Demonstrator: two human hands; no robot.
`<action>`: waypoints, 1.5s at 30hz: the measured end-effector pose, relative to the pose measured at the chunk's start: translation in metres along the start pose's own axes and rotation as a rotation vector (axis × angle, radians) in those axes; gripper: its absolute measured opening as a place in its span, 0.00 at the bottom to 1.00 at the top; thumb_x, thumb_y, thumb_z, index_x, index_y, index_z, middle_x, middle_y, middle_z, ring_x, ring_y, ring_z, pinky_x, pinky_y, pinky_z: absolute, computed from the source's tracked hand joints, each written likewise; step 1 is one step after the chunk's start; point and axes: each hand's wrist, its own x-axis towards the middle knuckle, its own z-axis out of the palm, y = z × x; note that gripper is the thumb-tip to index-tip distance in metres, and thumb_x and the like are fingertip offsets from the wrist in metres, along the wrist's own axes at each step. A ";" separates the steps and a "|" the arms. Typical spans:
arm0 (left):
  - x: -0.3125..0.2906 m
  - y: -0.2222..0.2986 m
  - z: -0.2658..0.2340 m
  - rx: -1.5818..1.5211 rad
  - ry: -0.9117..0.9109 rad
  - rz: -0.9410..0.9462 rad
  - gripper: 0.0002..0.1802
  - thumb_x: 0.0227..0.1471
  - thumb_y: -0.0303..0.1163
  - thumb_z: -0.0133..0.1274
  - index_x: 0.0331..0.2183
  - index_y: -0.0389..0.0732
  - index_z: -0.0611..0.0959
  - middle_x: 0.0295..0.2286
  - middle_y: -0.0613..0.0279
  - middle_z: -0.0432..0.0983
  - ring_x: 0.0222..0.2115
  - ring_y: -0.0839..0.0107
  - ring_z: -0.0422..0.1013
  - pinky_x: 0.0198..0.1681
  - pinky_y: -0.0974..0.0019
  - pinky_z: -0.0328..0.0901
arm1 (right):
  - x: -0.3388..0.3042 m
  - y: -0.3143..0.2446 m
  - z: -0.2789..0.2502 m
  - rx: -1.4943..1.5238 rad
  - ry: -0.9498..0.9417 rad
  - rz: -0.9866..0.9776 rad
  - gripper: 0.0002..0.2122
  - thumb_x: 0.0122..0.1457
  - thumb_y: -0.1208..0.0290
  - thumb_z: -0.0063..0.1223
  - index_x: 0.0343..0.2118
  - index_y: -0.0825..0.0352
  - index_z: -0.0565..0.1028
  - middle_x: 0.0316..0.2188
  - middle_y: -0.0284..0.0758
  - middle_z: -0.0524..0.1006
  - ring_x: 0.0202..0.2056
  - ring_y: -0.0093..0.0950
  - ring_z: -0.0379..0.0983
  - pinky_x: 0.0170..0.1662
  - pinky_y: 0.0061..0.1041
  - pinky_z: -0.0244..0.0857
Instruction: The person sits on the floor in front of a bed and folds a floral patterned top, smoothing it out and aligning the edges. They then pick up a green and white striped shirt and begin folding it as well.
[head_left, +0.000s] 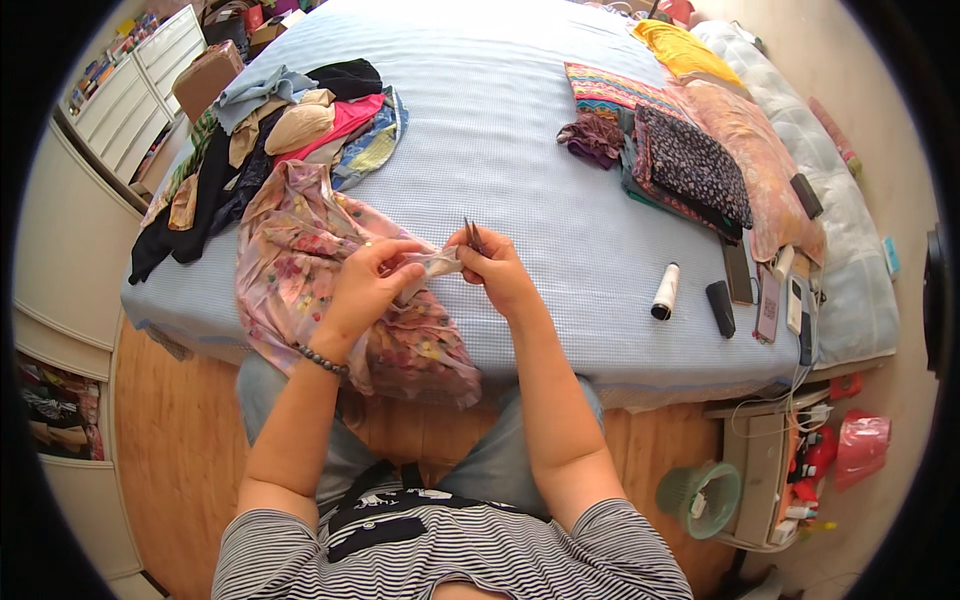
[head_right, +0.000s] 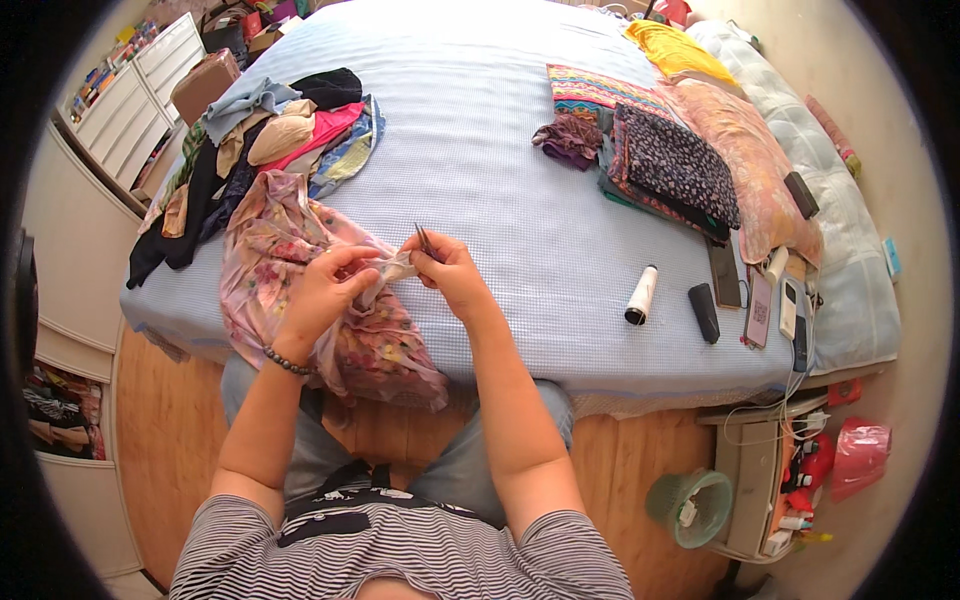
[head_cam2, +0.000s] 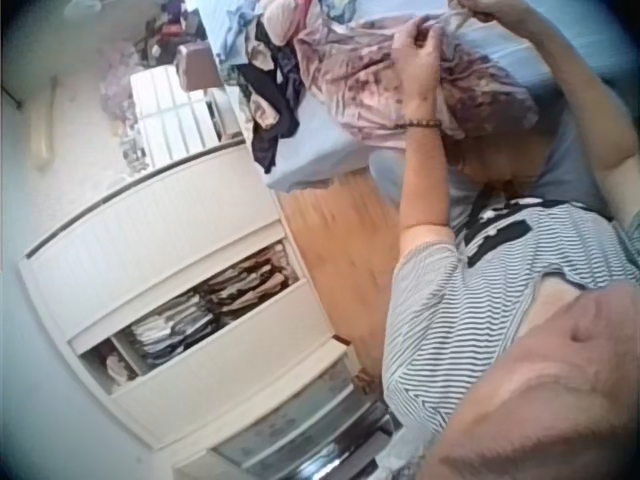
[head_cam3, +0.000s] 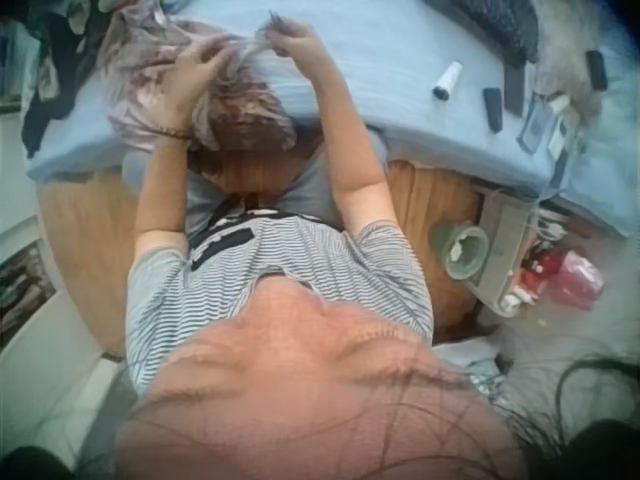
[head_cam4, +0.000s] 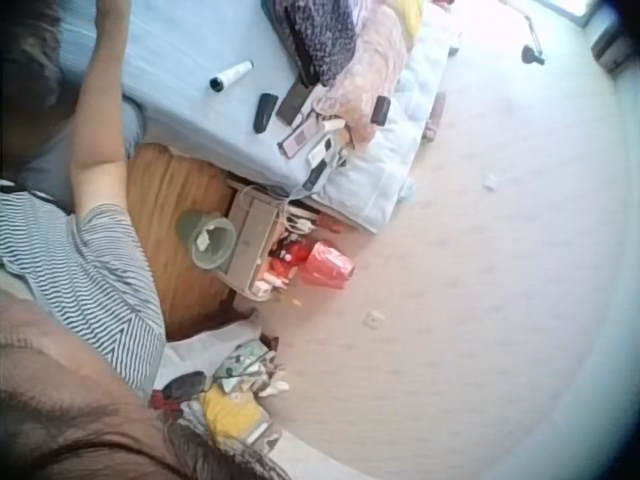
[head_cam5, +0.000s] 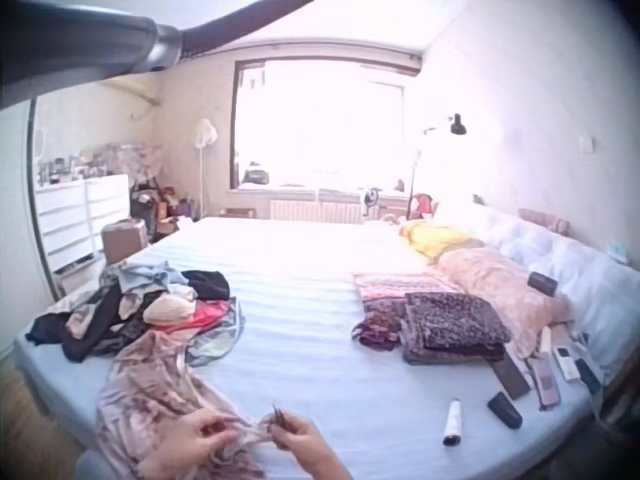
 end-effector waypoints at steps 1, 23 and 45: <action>0.002 -0.004 -0.002 0.025 -0.022 0.021 0.11 0.49 0.28 0.55 0.36 0.35 0.81 0.26 0.69 0.73 0.26 0.81 0.66 0.29 0.77 0.62 | 0.000 0.000 0.001 0.009 -0.002 0.004 0.04 0.56 0.78 0.48 0.32 0.68 0.74 0.20 0.25 0.68 0.18 0.12 0.56 0.20 0.12 0.49; -0.007 -0.011 0.008 -0.757 -0.030 -0.323 0.07 0.56 0.30 0.49 0.34 0.37 0.79 0.24 0.73 0.73 0.20 0.88 0.63 0.22 0.83 0.58 | -0.004 0.000 0.035 -0.313 0.136 -0.098 0.05 0.48 0.76 0.60 0.26 0.70 0.75 0.18 0.22 0.68 0.21 0.11 0.57 0.23 0.13 0.52; -0.004 -0.013 0.013 -0.570 0.062 -0.268 0.05 0.52 0.28 0.54 0.32 0.37 0.79 0.23 0.73 0.73 0.20 0.88 0.63 0.22 0.83 0.56 | -0.003 -0.009 0.046 -0.179 0.241 0.023 0.05 0.56 0.73 0.51 0.31 0.69 0.72 0.17 0.24 0.66 0.17 0.12 0.56 0.19 0.12 0.49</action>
